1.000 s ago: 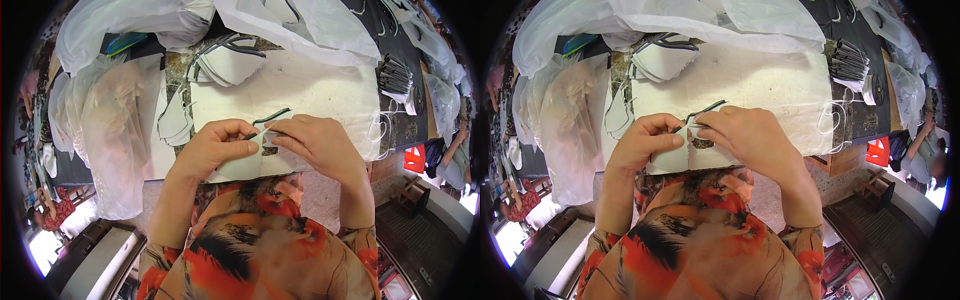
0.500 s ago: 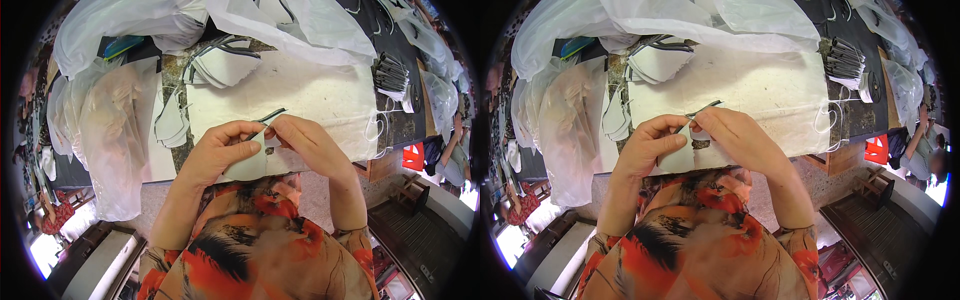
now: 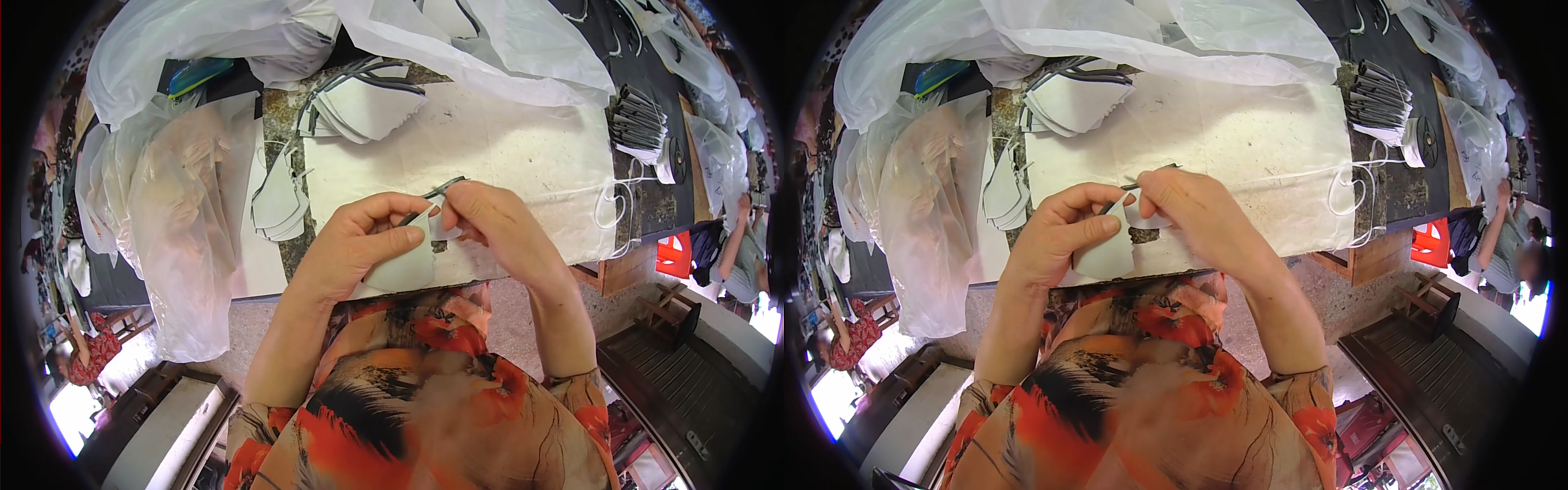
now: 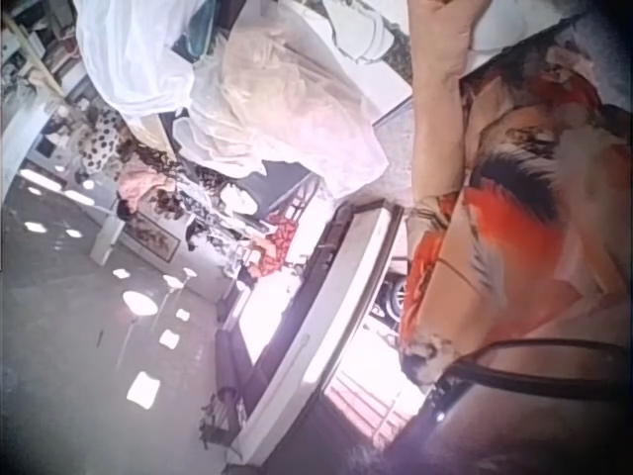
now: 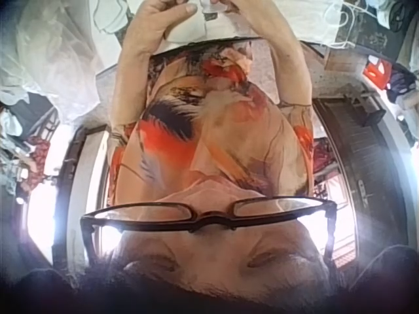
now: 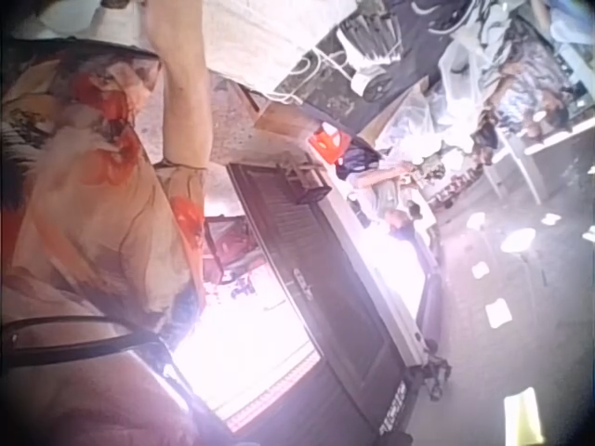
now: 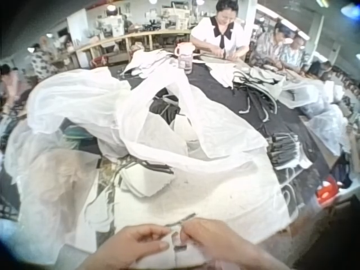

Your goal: Trimming excess material and threads from shoe components using a hand tool.

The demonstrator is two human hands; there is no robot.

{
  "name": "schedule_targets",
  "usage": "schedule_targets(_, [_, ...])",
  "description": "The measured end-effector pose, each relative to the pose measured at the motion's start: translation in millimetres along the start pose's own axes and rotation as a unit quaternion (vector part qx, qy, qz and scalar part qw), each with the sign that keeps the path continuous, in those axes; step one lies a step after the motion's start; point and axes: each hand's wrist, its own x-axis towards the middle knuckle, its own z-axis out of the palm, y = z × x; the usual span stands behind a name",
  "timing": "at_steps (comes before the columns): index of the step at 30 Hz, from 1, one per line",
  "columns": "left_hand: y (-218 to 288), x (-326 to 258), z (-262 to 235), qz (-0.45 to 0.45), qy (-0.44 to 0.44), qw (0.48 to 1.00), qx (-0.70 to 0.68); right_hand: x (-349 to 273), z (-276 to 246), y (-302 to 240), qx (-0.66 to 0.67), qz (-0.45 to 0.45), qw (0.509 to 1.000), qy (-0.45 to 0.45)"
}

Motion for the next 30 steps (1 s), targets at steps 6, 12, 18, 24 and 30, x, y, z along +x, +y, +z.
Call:
schedule_targets(6, [-0.6,-2.9,-3.9,0.030,-0.004,0.999,0.010,-0.4,4.0,-12.4,0.094,0.041,0.993,0.055])
schedule_targets(12, [6.1,-3.2,1.9,0.027,0.012,0.999,0.032,3.8,6.9,-6.6,0.072,0.026,0.996,0.043])
schedule_targets(18, [8.9,-13.1,0.5,0.033,0.027,0.998,0.052,7.7,18.1,-2.8,0.041,0.001,0.998,0.054])
schedule_targets(24, [6.2,-17.4,0.5,0.038,0.017,0.997,0.059,1.3,29.6,5.5,0.129,0.052,0.983,0.116])
schedule_targets(30, [9.4,-25.3,-13.9,-0.053,0.011,0.997,0.058,4.0,41.4,6.1,0.070,0.025,0.992,0.100])
